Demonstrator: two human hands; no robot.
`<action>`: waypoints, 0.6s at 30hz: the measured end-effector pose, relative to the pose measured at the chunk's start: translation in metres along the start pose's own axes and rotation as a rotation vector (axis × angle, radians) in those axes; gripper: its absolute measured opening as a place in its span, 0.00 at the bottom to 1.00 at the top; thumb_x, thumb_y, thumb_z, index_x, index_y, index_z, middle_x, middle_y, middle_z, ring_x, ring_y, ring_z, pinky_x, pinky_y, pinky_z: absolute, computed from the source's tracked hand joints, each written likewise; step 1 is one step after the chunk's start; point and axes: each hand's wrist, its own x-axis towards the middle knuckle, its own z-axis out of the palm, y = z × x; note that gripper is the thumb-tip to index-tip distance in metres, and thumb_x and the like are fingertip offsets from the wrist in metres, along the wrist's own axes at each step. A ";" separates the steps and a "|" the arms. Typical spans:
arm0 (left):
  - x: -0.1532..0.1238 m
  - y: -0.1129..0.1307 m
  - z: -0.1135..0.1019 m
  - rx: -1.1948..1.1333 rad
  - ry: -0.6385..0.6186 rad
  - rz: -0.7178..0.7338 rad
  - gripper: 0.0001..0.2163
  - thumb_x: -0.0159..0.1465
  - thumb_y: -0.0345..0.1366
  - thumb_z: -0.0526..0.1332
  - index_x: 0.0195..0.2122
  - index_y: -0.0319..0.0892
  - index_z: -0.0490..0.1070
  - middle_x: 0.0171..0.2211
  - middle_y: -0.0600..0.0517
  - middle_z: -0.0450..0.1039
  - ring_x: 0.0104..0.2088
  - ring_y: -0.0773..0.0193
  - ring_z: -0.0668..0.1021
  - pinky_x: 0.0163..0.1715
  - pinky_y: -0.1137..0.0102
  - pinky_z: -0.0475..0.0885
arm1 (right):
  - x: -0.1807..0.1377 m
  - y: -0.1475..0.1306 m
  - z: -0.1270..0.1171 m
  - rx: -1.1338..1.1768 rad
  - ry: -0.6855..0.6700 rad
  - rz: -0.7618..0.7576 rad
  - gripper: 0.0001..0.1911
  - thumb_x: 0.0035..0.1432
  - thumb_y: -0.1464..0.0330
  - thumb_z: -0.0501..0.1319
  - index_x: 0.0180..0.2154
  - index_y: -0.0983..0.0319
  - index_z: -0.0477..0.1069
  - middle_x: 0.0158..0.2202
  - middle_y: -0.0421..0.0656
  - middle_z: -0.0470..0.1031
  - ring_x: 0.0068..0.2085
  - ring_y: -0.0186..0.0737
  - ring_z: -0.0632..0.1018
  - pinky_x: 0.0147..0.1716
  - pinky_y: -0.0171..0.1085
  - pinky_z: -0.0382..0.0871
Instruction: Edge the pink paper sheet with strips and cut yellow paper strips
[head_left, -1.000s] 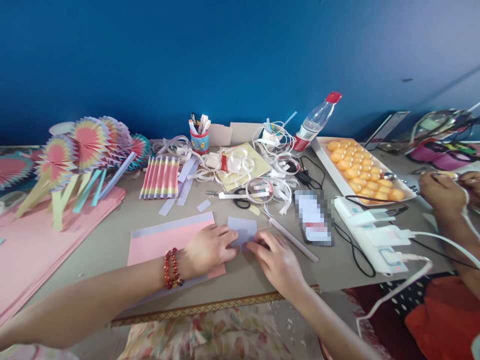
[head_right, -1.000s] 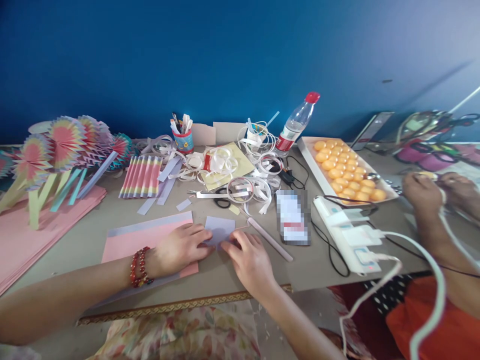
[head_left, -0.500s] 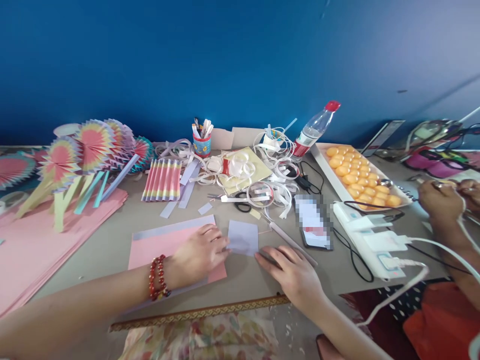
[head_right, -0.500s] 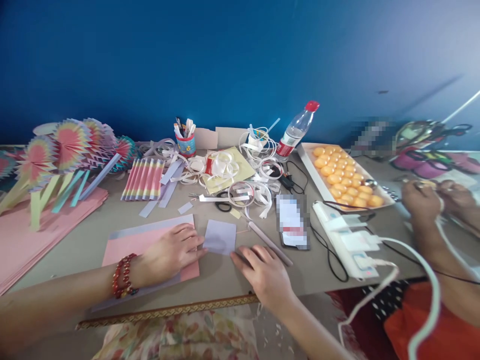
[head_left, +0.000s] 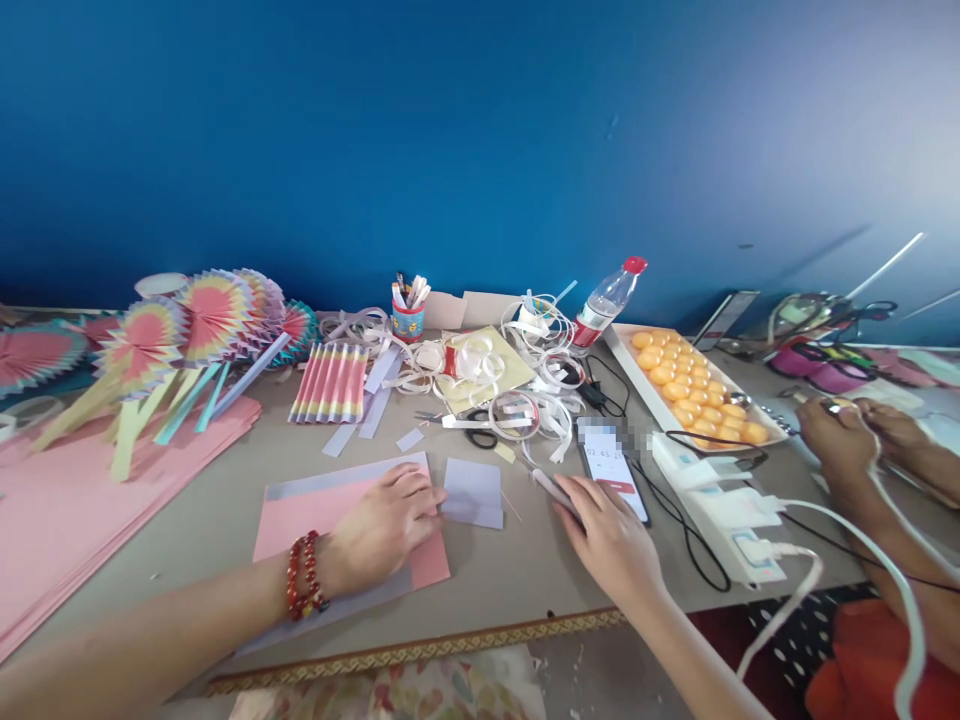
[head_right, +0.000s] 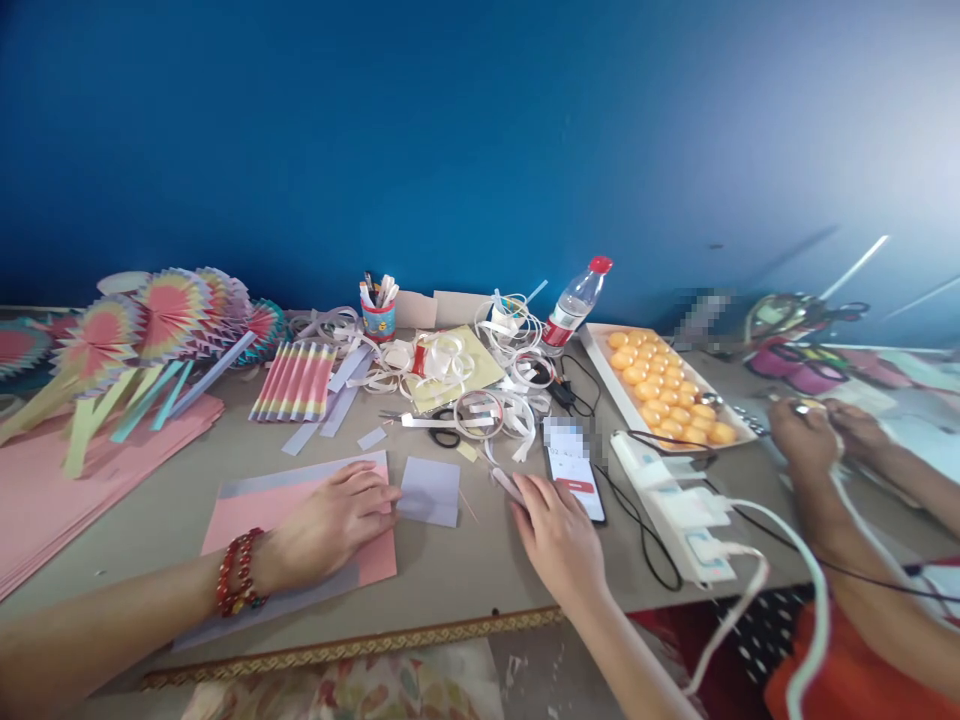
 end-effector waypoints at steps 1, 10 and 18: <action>-0.002 0.000 0.001 -0.002 -0.003 -0.002 0.11 0.70 0.28 0.53 0.45 0.45 0.74 0.49 0.49 0.73 0.48 0.60 0.71 0.59 0.56 0.60 | 0.001 0.003 0.002 -0.016 -0.004 -0.014 0.15 0.67 0.68 0.51 0.50 0.62 0.72 0.42 0.48 0.76 0.42 0.47 0.77 0.40 0.44 0.70; -0.011 0.001 0.000 0.048 -0.004 -0.071 0.14 0.70 0.26 0.52 0.54 0.41 0.68 0.52 0.46 0.71 0.50 0.57 0.70 0.57 0.57 0.62 | 0.004 0.003 -0.006 0.193 0.017 -0.017 0.18 0.69 0.69 0.49 0.57 0.58 0.66 0.44 0.48 0.75 0.42 0.40 0.79 0.39 0.35 0.74; 0.030 0.004 0.005 0.006 -0.015 -0.118 0.05 0.68 0.32 0.60 0.44 0.41 0.69 0.45 0.49 0.72 0.46 0.57 0.72 0.47 0.62 0.66 | 0.014 -0.006 0.000 0.472 -0.124 0.041 0.12 0.68 0.63 0.51 0.47 0.59 0.70 0.43 0.49 0.77 0.43 0.43 0.80 0.39 0.37 0.75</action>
